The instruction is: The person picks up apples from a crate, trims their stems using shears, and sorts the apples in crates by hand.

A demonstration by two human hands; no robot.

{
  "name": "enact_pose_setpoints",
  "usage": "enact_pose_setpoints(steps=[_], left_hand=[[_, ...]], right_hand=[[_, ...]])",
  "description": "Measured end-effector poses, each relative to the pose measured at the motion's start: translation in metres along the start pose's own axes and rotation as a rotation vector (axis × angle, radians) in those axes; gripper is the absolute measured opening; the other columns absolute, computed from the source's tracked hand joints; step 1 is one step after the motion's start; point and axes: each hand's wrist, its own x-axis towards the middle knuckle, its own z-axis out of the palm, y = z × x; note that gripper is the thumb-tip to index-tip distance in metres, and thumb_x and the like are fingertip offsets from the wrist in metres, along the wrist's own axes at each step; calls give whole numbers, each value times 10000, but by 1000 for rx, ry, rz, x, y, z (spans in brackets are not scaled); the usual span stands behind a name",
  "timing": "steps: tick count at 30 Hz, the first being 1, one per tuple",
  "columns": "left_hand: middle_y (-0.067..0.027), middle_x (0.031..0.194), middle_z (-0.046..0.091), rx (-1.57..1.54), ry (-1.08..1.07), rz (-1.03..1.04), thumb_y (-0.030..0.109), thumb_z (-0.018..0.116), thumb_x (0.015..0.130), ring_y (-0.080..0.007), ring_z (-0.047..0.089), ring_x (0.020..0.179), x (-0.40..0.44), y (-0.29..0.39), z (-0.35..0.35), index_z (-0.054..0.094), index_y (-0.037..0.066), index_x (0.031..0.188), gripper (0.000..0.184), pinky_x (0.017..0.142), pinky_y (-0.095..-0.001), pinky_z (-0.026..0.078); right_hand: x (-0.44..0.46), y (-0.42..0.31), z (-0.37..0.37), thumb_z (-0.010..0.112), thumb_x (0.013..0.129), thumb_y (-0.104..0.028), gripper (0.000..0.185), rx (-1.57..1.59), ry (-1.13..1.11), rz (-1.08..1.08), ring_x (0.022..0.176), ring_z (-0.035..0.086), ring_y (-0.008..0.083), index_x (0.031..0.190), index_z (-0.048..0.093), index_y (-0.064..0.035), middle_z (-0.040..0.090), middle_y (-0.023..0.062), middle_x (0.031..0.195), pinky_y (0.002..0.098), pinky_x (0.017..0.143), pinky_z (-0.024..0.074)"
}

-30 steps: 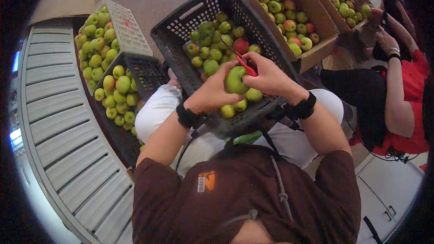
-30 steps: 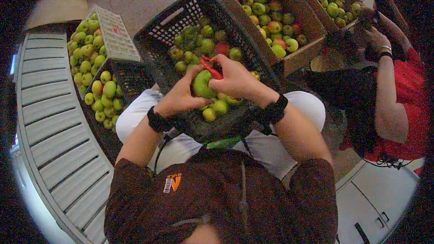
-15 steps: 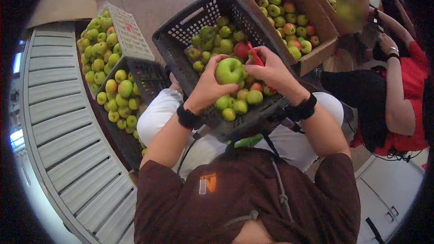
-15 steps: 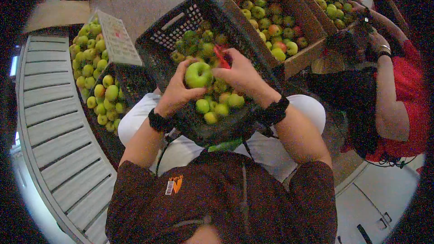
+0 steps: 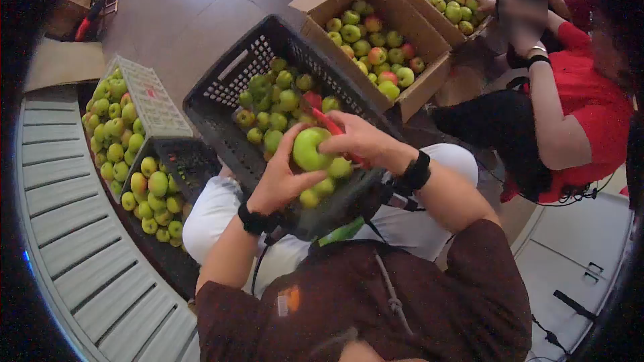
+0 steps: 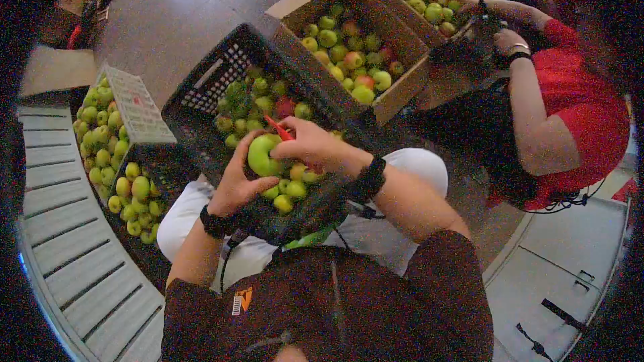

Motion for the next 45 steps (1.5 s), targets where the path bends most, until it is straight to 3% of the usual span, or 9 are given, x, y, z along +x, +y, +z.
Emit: enact_pose_setpoints(steps=[11, 14, 16, 27, 33, 34, 39, 42, 45], left_hand=[[-145, 1216, 413, -289, 165, -114, 24, 572, 808, -238, 609, 923, 4, 16, -15, 279, 23, 1289, 563, 637, -252, 495], [-155, 1174, 451, -296, 265, -85, 37, 561, 819, -220, 611, 887, 6, 27, -18, 313, 6, 1261, 509, 646, -242, 480], [-131, 1159, 479, -290, 333, -74, 43, 548, 834, -212, 602, 882, 8, 28, -25, 325, 23, 1262, 484, 654, -255, 481], [-115, 1108, 513, -376, 477, -112, 44, 500, 858, -207, 593, 850, 10, 31, -51, 364, 34, 1232, 398, 654, -255, 476], [-133, 1106, 503, -512, 654, -72, -4, 499, 833, -185, 590, 821, 5, 40, -72, 388, 2, 1198, 383, 665, -248, 443], [-135, 1099, 511, -519, 693, -74, -7, 482, 838, -188, 589, 808, 5, 40, -75, 398, 1, 1190, 362, 652, -253, 439], [-135, 1081, 519, -526, 719, -50, 2, 463, 849, -192, 581, 800, 7, 38, -84, 404, 0, 1186, 343, 644, -264, 440], [-131, 1075, 519, -515, 733, -61, 10, 468, 852, -194, 579, 802, 7, 40, -86, 410, -1, 1181, 334, 641, -268, 442], [-126, 1068, 523, -504, 763, -44, 20, 476, 861, -188, 580, 800, 8, 41, -89, 417, -1, 1172, 317, 637, -263, 445]], right_hand=[[-26, 29, -70, 699, 646, -211, 547, -60, 445, -70, 805, 515, 129, 1105, 499, 7, 569, 65, 899, 277, 750, 434], [-36, 8, -94, 695, 645, -186, 577, -119, 488, -76, 743, 552, 101, 1158, 498, -10, 584, 42, 923, 230, 616, 446], [-25, -4, -118, 699, 637, -192, 542, -394, 632, -20, 864, 541, 159, 1100, 504, 10, 575, 82, 966, 284, 780, 438], [113, 57, -220, 722, 591, -331, 583, -670, 771, 271, 661, 628, 247, 965, 509, 62, 605, 183, 831, 348, 531, 485], [174, 115, -242, 660, 634, -394, 625, -889, 739, 347, 939, 594, 368, 1022, 521, 76, 598, 269, 995, 410, 804, 480], [188, 128, -246, 682, 654, -281, 531, -865, 761, 397, 571, 621, 243, 1000, 469, 61, 608, 171, 775, 345, 461, 466], [214, 157, -255, 659, 676, -258, 522, -871, 808, 369, 532, 602, 253, 1047, 453, 46, 601, 175, 764, 356, 434, 446], [214, 156, -251, 645, 680, -272, 536, -849, 786, 408, 631, 628, 279, 1076, 463, 40, 617, 190, 796, 368, 489, 470], [198, 118, -241, 664, 653, -386, 635, -875, 755, 413, 945, 590, 364, 1065, 471, 57, 599, 253, 1003, 417, 800, 468]])
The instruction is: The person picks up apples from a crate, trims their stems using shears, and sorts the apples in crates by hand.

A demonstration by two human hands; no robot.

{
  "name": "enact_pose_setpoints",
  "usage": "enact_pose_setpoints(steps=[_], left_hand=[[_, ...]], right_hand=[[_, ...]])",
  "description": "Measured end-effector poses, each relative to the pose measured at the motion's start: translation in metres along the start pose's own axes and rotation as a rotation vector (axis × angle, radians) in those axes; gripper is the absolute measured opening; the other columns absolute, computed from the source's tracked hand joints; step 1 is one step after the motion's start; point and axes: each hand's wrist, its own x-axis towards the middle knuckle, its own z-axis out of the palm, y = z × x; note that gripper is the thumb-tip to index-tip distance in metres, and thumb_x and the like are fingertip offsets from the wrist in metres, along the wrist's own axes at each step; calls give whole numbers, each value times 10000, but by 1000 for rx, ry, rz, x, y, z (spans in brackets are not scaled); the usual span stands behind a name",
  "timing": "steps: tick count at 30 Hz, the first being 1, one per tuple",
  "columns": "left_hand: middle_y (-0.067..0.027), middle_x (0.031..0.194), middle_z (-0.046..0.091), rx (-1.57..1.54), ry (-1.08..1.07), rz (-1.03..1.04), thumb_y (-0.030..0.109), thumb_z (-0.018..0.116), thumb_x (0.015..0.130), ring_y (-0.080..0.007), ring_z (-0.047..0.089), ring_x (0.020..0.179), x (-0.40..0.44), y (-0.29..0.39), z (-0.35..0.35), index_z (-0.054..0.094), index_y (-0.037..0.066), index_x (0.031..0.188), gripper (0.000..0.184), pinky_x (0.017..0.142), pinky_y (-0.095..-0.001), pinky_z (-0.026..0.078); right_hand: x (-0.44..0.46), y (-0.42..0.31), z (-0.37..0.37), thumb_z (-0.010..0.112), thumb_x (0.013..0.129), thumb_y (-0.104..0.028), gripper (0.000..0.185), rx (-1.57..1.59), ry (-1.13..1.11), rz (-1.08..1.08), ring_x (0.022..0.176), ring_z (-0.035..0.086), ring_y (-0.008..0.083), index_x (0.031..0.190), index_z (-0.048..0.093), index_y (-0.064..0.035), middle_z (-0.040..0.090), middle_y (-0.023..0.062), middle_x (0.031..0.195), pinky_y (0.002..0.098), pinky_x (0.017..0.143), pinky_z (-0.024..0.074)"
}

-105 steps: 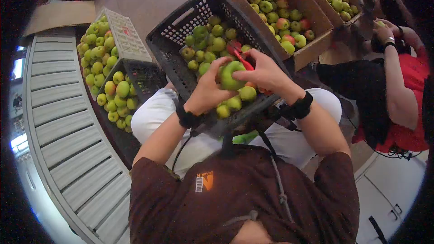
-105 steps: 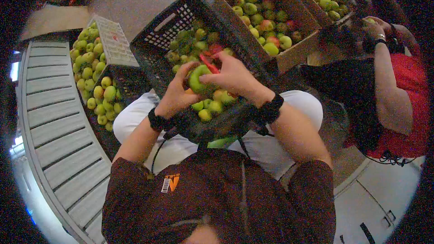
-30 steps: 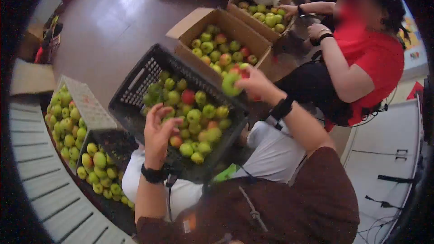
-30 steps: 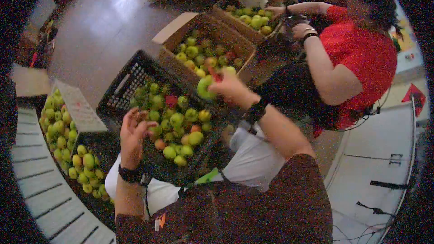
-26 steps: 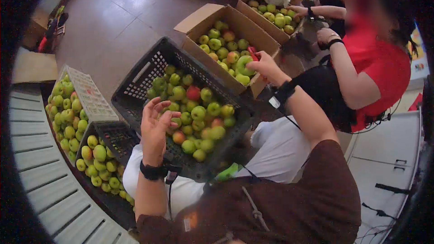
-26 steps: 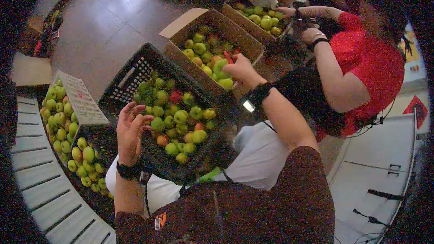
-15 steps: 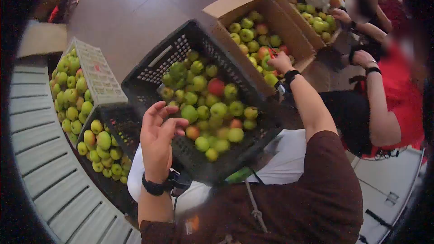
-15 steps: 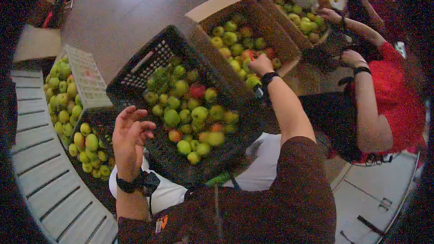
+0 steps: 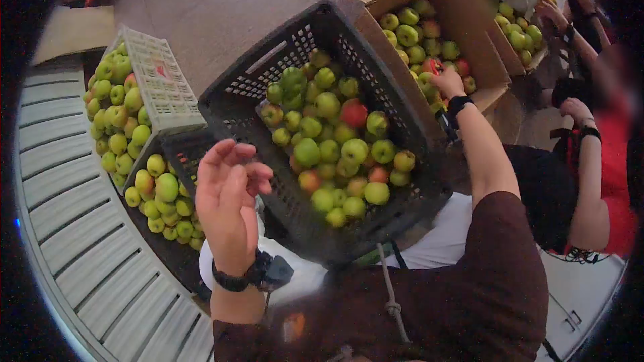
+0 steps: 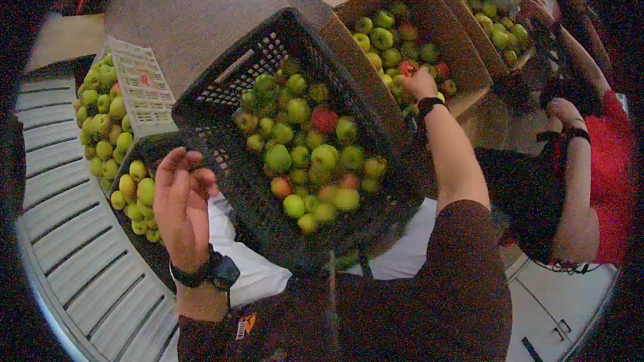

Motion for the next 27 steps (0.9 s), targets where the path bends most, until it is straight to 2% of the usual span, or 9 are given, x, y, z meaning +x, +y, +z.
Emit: enact_pose_setpoints(steps=[4, 6, 8, 12, 16, 18, 20, 23, 27], left_hand=[[-116, 1052, 532, -31, -14, 13, 22, 480, 875, -168, 579, 792, -6, -3, -1, 428, 1, 1156, 286, 631, -244, 451], [-98, 995, 553, 13, -23, 51, 38, 490, 879, -168, 574, 774, -11, -9, -3, 459, 16, 1127, 250, 630, -261, 458], [-86, 950, 567, 48, -62, 81, 40, 492, 883, -158, 573, 762, -10, -16, -2, 472, 19, 1110, 229, 628, -257, 462], [-64, 859, 576, 135, -113, 103, 44, 487, 892, -128, 569, 725, -15, -24, -3, 478, 13, 1084, 195, 618, -230, 461], [-40, 791, 564, 157, -172, 85, 80, 484, 905, -109, 547, 676, -19, -34, 4, 484, 16, 1055, 163, 606, -223, 458], [-28, 723, 541, 220, -171, 85, 99, 469, 916, -91, 521, 626, -22, -37, 10, 487, 20, 1034, 143, 585, -221, 447], [-22, 686, 529, 267, -201, 134, 110, 462, 921, -87, 512, 601, -24, -41, 13, 489, 23, 1027, 140, 574, -222, 441], [-12, 647, 513, 245, -203, 120, 160, 453, 932, -84, 496, 560, -10, -56, 13, 497, 27, 1009, 160, 536, -224, 417], [-8, 634, 510, 323, -219, 75, 198, 457, 933, -85, 491, 551, -7, -64, 5, 499, 32, 1004, 185, 484, -231, 389]], right_hand=[[-24, -20, -43, 671, 649, -391, 644, 93, 67, -123, 941, 588, 369, 1063, 480, 65, 602, 253, 990, 411, 800, 472], [-40, -23, -49, 720, 609, -382, 603, 217, 178, -238, 775, 621, 237, 1037, 549, 7, 630, 116, 783, 345, 700, 487], [-89, -43, -74, 712, 637, -358, 585, 295, 152, -314, 646, 595, 203, 1062, 524, -2, 589, 71, 705, 318, 587, 488], [-219, -76, -127, 683, 703, -312, 371, 741, -358, -316, 429, 440, 83, 920, 531, -52, 491, 7, 617, 230, 346, 329], [-326, -73, -138, 659, 718, -305, 287, 1005, -609, -278, 496, 449, 92, 844, 556, -69, 508, -8, 655, 242, 391, 352], [-342, -66, -101, 656, 723, -313, 315, 996, -660, -300, 515, 455, 79, 895, 543, -74, 514, 8, 698, 227, 373, 337], [-362, -65, -97, 663, 712, -352, 503, 944, -715, -243, 642, 518, 104, 1064, 508, -29, 536, 53, 795, 262, 476, 405], [-340, -69, -30, 678, 666, -354, 675, 645, -256, -544, 741, 565, 196, 1176, 443, 21, 558, 135, 872, 329, 555, 465], [-353, -78, -72, 677, 658, -327, 664, 631, -434, -454, 722, 585, 230, 1167, 429, 21, 570, 158, 884, 333, 579, 476]])
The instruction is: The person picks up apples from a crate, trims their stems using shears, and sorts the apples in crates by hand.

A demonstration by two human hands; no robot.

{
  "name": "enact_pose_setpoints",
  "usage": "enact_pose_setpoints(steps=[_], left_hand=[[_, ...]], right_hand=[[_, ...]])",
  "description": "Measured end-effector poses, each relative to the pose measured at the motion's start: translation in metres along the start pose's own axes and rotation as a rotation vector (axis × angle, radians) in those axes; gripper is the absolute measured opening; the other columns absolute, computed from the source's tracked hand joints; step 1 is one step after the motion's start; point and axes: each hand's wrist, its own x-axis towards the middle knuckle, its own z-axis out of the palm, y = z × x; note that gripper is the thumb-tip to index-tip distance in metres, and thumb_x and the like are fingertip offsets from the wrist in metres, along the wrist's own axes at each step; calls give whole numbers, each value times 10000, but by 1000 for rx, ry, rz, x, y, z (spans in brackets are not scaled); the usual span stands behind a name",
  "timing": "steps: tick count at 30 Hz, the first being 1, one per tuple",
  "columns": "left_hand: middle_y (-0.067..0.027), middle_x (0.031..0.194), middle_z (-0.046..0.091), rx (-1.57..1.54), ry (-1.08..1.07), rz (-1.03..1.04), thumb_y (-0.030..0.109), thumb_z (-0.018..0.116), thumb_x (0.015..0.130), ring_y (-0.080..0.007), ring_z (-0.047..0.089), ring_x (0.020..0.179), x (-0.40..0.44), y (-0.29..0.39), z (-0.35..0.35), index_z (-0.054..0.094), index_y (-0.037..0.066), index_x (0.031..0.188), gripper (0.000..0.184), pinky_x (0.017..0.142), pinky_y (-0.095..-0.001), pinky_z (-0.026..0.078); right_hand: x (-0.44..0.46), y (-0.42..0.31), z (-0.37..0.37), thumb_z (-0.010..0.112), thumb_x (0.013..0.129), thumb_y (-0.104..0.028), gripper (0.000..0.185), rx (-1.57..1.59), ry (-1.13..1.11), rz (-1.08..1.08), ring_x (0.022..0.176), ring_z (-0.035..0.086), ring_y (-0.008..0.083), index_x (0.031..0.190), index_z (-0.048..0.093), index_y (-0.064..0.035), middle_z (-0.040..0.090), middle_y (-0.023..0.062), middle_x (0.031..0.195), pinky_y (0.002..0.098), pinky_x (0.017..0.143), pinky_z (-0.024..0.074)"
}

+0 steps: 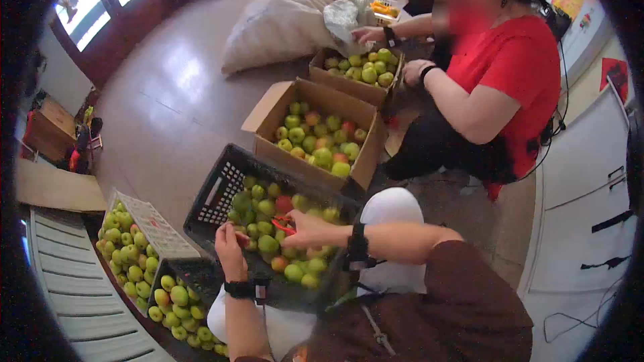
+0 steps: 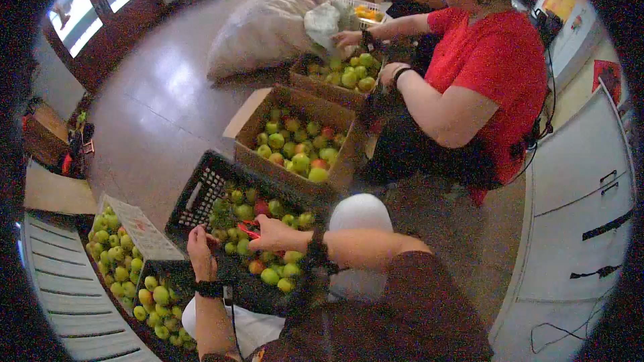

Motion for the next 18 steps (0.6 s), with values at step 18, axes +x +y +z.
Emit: enact_pose_setpoints(steps=[18], left_hand=[[-78, 987, 588, -228, -423, -203, 164, 484, 899, -129, 580, 841, -22, -2, 31, 502, -9, 1110, 274, 727, -242, 473]], right_hand=[[23, 2, 50, 628, 745, -168, 361, 101, 226, -496, 887, 606, 313, 1069, 531, -43, 622, 160, 954, 363, 750, 486]])
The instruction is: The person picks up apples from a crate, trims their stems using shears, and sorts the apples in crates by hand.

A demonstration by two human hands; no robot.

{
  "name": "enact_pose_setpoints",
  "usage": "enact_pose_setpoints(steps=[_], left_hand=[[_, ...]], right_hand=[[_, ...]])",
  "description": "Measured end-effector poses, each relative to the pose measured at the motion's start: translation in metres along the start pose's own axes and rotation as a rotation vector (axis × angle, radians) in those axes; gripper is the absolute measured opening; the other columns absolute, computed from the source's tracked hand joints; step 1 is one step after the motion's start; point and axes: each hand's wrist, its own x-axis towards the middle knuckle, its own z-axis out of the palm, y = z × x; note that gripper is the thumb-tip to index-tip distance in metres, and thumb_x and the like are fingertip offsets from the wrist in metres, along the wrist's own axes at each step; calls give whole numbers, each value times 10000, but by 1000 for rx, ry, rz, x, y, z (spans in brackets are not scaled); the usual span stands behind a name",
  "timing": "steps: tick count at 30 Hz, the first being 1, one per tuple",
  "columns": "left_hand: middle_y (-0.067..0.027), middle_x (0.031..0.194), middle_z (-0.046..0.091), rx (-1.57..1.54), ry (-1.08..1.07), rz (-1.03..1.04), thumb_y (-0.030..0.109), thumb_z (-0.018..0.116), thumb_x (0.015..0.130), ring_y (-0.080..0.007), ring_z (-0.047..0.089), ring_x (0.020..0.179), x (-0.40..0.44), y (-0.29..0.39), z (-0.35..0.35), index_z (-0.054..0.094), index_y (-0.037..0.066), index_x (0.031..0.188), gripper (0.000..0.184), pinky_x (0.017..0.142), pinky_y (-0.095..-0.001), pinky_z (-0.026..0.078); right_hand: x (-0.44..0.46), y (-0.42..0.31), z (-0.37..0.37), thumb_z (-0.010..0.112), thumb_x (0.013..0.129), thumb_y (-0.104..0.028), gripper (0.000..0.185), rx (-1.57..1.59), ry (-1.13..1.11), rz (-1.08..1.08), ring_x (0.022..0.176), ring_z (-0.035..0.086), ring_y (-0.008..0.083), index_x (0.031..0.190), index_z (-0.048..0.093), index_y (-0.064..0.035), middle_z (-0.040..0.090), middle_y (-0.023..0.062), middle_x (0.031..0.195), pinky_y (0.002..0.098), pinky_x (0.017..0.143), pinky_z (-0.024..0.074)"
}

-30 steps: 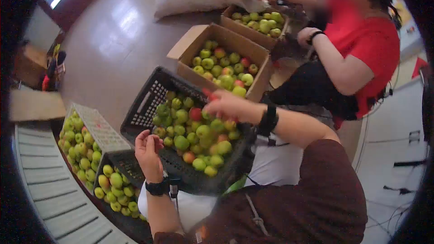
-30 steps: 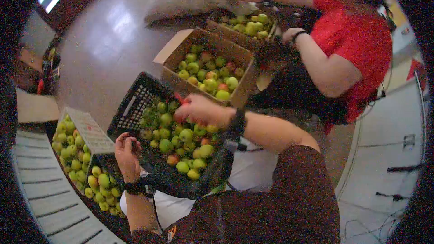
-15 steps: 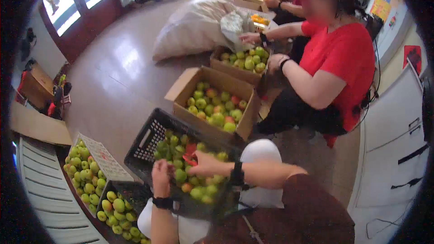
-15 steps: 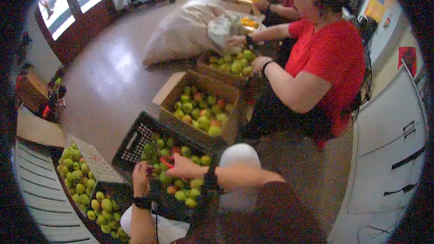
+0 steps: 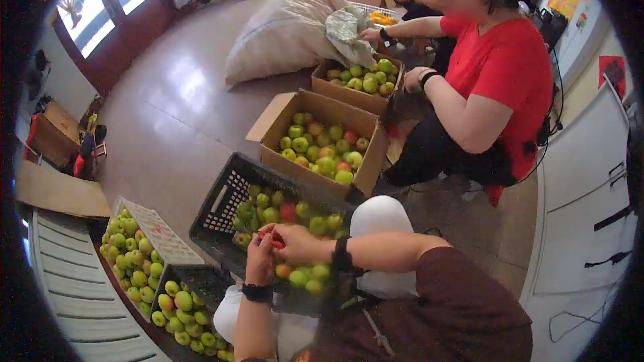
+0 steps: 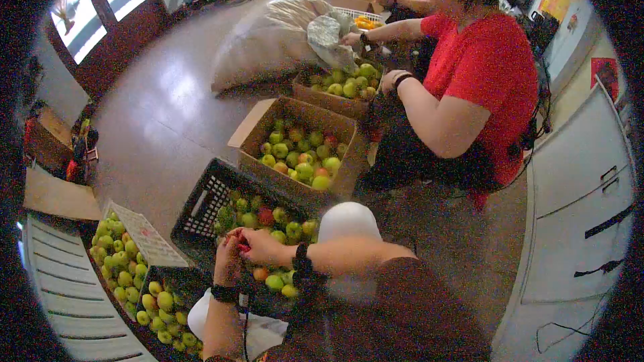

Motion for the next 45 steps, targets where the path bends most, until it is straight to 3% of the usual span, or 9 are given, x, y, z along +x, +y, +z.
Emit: enact_pose_setpoints(steps=[7, 10, 11, 18, 27, 32, 37, 39, 45], left_hand=[[-100, 1017, 587, -83, -40, 58, 220, 489, 907, -153, 575, 859, -2, 19, 15, 551, 2, 1044, 265, 752, -273, 474], [-115, 998, 608, -42, -22, 42, 240, 495, 909, -191, 589, 850, -1, 32, 5, 552, 14, 1022, 259, 758, -308, 483], [-129, 984, 625, -35, -40, 59, 249, 499, 909, -220, 605, 841, -2, 38, 4, 539, 15, 1021, 262, 768, -329, 489], [-67, 757, 572, -307, 76, 40, 154, 498, 909, -219, 607, 757, -6, 52, 14, 527, 51, 900, 107, 697, -335, 505], [-94, 885, 598, -269, 129, 211, 151, 453, 937, -198, 590, 866, 6, 46, -5, 529, 21, 935, 151, 778, -317, 477], [-124, 966, 588, -476, 227, 249, 160, 422, 948, -236, 574, 939, 19, 27, -24, 525, 8, 960, 184, 842, -355, 466], [-100, 954, 596, -340, 272, 189, 153, 435, 929, -231, 577, 923, 11, 22, -8, 529, 18, 979, 173, 790, -379, 483], [-88, 981, 593, 1032, 349, 548, 135, 434, 914, -206, 580, 901, -1, 28, -8, 527, 24, 996, 167, 747, -379, 487], [-84, 1053, 545, -538, 315, 124, 43, 435, 884, -200, 546, 996, 17, 15, -32, 500, 8, 1020, 155, 794, -325, 455]], right_hand=[[3, -13, -5, 635, 742, -168, 331, -187, -157, 98, 852, 597, 291, 1027, 544, -26, 613, 149, 920, 363, 761, 473], [9, 32, 12, 662, 748, -230, 366, 269, -326, 170, 820, 554, 101, 1061, 568, -64, 623, 39, 892, 300, 712, 473], [7, -41, -20, 644, 766, -219, 347, 317, -454, 423, 759, 542, 62, 1075, 568, -79, 612, 2, 867, 232, 611, 457], [13, -23, -30, 615, 826, -304, 385, 785, -599, 474, 755, 596, 124, 1076, 555, -17, 615, 48, 914, 269, 622, 502], [24, -2, -28, 681, 710, -499, 661, -77, 33, 27, 800, 612, 240, 1113, 532, 4, 625, 137, 901, 327, 703, 481], [14, -7, -20, 769, 519, -546, 1013, -651, -34, -270, 1157, 394, 358, 1248, 344, 15, 410, 195, 1251, 428, 895, 380], [18, 15, -11, 761, 572, -343, 769, -568, -70, -208, 1006, 516, 362, 1185, 434, -13, 533, 203, 1084, 430, 853, 421], [13, -18, -19, 739, 584, -266, 690, -632, -109, -154, 978, 520, 366, 1150, 460, 12, 545, 205, 1034, 420, 819, 434], [28, -9, -25, 653, 722, -197, 434, -587, -113, -28, 874, 544, 340, 1094, 504, -31, 553, 178, 918, 397, 733, 450]])
